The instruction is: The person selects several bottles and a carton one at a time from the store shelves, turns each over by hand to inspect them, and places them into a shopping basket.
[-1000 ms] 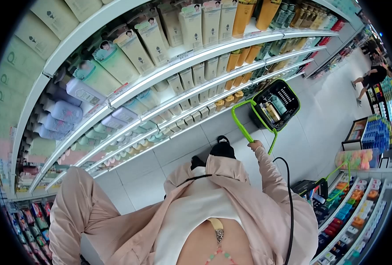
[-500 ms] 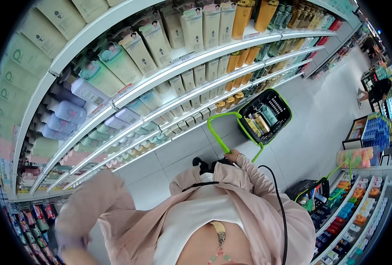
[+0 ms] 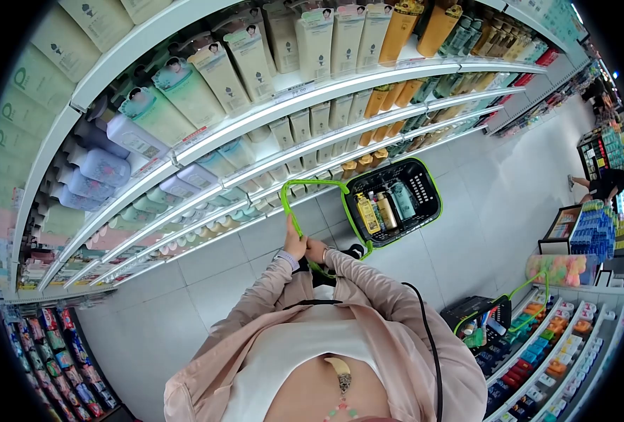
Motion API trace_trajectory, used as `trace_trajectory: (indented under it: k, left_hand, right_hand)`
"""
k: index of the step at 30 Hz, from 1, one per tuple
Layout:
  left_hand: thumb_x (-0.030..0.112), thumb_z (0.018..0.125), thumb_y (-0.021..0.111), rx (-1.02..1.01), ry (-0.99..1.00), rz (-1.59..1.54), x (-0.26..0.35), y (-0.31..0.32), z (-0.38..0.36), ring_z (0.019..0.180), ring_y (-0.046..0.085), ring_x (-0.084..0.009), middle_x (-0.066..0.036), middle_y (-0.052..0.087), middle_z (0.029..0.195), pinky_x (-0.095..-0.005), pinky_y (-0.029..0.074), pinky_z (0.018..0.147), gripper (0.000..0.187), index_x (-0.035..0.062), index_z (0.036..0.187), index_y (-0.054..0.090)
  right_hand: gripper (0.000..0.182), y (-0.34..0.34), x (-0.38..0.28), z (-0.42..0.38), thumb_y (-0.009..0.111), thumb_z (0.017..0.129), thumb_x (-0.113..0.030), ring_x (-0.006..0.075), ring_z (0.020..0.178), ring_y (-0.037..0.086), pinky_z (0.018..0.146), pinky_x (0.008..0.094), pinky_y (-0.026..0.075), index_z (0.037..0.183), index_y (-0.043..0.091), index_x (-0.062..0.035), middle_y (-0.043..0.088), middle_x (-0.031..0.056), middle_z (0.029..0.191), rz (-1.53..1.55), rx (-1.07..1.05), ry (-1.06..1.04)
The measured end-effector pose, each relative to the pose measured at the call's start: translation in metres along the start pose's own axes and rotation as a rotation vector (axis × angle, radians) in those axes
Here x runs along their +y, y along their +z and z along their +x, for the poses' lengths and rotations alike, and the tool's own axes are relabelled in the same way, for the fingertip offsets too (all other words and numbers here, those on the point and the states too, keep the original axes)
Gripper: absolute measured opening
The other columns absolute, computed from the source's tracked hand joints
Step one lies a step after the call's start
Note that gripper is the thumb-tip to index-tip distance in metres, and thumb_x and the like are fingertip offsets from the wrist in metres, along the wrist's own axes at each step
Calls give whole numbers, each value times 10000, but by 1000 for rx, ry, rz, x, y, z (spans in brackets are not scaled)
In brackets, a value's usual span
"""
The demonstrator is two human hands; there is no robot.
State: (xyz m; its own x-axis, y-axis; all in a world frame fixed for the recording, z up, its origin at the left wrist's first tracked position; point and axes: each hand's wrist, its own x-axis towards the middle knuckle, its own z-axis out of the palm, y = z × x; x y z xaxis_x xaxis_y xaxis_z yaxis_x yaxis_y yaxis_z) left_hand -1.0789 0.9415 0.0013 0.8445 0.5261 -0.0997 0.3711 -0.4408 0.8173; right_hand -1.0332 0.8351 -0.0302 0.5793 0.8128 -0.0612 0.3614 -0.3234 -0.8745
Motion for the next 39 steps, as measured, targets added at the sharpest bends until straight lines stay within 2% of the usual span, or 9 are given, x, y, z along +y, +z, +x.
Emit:
trace_trajectory:
  k: [2, 4, 8, 12, 15, 17, 20, 31, 39]
  left_hand:
    - [-33, 700, 544, -23, -63, -112, -18, -14, 2, 956, 475, -357, -260, 398, 1154, -355, 379, 885, 853, 130, 1375, 49]
    - [-83, 698, 468, -28, -384, -194, -43, -29, 6, 955, 481, -356, -240, 419, 1097, -373, 398, 846, 846, 152, 1382, 30]
    - [-85, 690, 455, 260, -300, 152, -106, -58, 8, 951, 495, -317, -222, 431, 1061, -358, 406, 816, 861, 200, 1382, 29]
    - [44, 702, 556, 230, -736, 220, -130, -88, 3, 972, 481, -382, -255, 426, 1069, -406, 394, 864, 824, 168, 1362, 79]
    - [108, 690, 600, 257, -866, 190, -166, -93, -15, 1006, 460, -399, -256, 414, 1091, -431, 385, 876, 832, 179, 1352, 100]
    - [133, 667, 619, 316, -937, 288, -166, -97, -29, 1038, 435, -390, -246, 397, 1120, -429, 376, 890, 840, 195, 1343, 123]
    - [133, 656, 617, 350, -1055, 219, -180, -96, -43, 1068, 403, -387, -221, 365, 1166, -440, 357, 910, 838, 207, 1336, 134]
    - [184, 639, 615, 397, -1081, 154, -191, -113, -46, 1113, 359, -378, -193, 289, 1263, -447, 325, 944, 910, 273, 1364, 73]
    - [234, 614, 625, 372, -1127, 89, -206, -117, -53, 1122, 371, -391, -224, 283, 1270, -435, 351, 930, 913, 223, 1370, 114]
  right_hand:
    - [292, 3, -9, 15, 518, 837, -288, 148, 587, 570, 548, 299, 464, 938, 530, -14, 594, 92, 744, 29, -227, 78]
    - [272, -9, -16, 28, 513, 839, -275, 143, 580, 566, 543, 287, 461, 929, 534, -20, 592, 84, 738, 166, -300, 223]
    - [198, -75, -14, 53, 510, 838, -227, 121, 560, 552, 527, 255, 456, 882, 546, -37, 578, 40, 710, 484, -228, 416]
    - [187, -150, 35, 110, 573, 779, -127, 201, 704, 593, 645, 301, 478, 953, 545, -61, 593, 76, 720, -152, 305, 161]
    - [400, -230, -19, 155, 581, 726, -92, 343, 870, 539, 770, 368, 446, 1111, 472, -81, 532, 179, 987, -421, 405, 247]
    - [562, -263, -50, 178, 582, 679, -54, 349, 1078, 402, 881, 406, 377, 1204, 382, -67, 424, 177, 1151, -671, 506, 103]
    - [575, -291, -76, 202, 578, 674, -71, 312, 1135, 367, 940, 410, 319, 1209, 367, -36, 413, 173, 1189, -918, 460, -57]
    - [447, -309, -92, 257, 519, 761, -164, 296, 1171, 382, 978, 427, 264, 1173, 449, -8, 461, 171, 1212, -1240, 52, 192]
    - [365, -311, -72, 274, 494, 771, -108, 294, 1133, 432, 966, 423, 299, 1132, 516, -58, 486, 159, 1185, -1221, 171, 110]
